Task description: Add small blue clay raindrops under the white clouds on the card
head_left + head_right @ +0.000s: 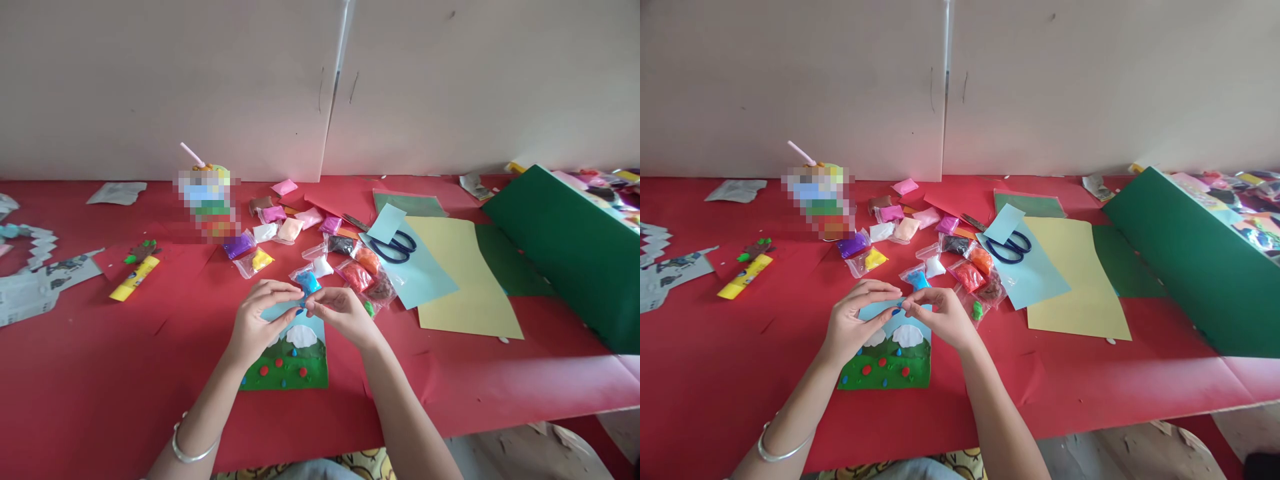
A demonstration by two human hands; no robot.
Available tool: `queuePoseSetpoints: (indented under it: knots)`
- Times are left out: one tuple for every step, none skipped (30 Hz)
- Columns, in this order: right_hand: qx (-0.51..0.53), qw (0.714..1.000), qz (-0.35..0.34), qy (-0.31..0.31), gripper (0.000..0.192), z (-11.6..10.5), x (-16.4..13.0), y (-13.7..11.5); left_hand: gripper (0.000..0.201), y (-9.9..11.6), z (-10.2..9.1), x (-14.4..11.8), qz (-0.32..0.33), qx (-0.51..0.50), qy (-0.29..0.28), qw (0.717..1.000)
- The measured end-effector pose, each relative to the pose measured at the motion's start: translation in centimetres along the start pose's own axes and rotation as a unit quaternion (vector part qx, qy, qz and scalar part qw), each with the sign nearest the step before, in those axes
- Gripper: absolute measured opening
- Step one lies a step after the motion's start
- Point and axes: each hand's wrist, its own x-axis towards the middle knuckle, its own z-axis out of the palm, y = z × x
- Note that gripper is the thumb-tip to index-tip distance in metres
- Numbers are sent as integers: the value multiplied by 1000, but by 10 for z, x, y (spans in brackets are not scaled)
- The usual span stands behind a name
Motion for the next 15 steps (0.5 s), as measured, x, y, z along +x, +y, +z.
queuePoseSetpoints:
  knots:
    - [1,1000,0,-2,30,0,0,0,14,0,0,0,4,3,-3,1000]
    - [2,1000,0,-3,30,0,0,1,15,0,1,-1,7,4,-5,1000]
    - [3,1000,1,-3,30,-1,-1,2,15,0,1,-1,9,4,-6,1000]
    - [7,1000,1,-4,31,0,-1,2,14,0,2,-1,10,5,-4,1000]
    - [13,1000,2,-5,31,0,0,3,14,0,2,-1,11,5,0,1000]
    - [20,1000,4,-7,32,1,0,4,14,0,3,-1,12,5,4,1000]
    - [27,1000,5,-9,32,1,0,4,14,0,3,-1,16,8,8,1000]
    - [31,999,6,-10,33,2,0,5,14,0,4,-2,19,12,10,1000]
    - [34,999,7,-10,33,3,1,6,14,0,4,-2,21,19,10,1000]
    - [35,999,8,-8,33,4,1,6,15,0,4,-2,22,25,9,999]
    - [37,999,10,-5,33,4,2,7,17,0,4,-2,23,32,7,999]
    - [41,999,11,-2,33,5,2,7,19,-1,4,-3,21,37,4,999]
    - [46,999,11,1,33,5,2,7,20,-1,4,-3,19,39,1,999]
    - [50,999,12,3,33,4,2,7,20,-1,3,-3,18,40,-2,999]
    - [54,998,11,4,32,3,2,7,19,-1,3,-3,17,40,-3,999]
